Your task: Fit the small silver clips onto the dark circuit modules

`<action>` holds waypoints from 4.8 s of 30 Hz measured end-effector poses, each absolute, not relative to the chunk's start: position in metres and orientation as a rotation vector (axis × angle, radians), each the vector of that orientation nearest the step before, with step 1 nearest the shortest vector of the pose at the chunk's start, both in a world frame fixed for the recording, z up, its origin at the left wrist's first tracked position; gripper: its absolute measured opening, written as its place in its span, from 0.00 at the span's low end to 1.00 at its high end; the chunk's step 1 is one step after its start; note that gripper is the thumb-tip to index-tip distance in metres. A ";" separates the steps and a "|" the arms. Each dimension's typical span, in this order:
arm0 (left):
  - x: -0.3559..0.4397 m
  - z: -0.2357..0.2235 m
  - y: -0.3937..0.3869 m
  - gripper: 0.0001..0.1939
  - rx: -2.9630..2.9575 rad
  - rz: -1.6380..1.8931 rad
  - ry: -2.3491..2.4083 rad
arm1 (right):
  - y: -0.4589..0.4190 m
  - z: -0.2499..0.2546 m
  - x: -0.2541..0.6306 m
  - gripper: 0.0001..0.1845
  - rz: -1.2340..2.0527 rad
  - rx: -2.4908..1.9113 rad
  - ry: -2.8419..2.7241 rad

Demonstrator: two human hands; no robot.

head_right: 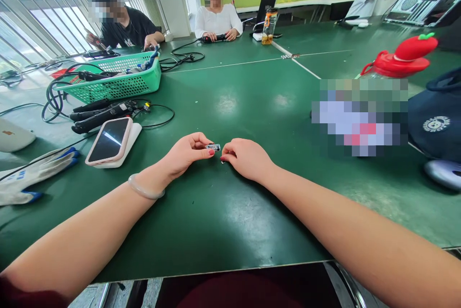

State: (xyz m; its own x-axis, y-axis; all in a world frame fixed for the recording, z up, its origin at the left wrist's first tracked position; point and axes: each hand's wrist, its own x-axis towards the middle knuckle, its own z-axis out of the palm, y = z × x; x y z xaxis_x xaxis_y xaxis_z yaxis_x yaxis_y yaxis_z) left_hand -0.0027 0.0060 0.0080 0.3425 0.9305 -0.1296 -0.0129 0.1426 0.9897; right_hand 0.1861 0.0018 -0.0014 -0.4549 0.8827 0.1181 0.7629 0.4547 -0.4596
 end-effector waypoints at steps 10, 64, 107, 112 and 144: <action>-0.002 0.007 0.006 0.17 1.282 0.841 1.048 | 0.001 0.005 0.201 0.04 0.535 -1.281 -2.519; -0.006 0.009 0.004 0.17 1.474 0.780 1.100 | -0.003 -0.003 0.185 0.13 0.177 -1.245 -2.295; -0.008 0.007 0.008 0.19 1.602 0.971 1.138 | 0.003 -0.004 0.193 0.12 0.427 -1.204 -2.448; -0.001 0.016 -0.002 0.19 1.579 0.944 1.076 | 0.004 -0.005 0.191 0.15 0.418 -1.244 -2.447; -0.003 0.006 0.005 0.13 1.617 0.923 1.229 | 0.005 -0.006 0.190 0.19 0.618 -1.057 -2.287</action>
State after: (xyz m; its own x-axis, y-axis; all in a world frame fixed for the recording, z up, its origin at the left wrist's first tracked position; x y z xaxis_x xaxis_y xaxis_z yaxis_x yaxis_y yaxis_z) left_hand -0.0033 0.0052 0.0063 0.2345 0.9709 0.0487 0.3172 -0.1238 0.9402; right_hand 0.1897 0.0049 -0.0064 -0.5463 0.7897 0.2791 0.5418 0.5872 -0.6014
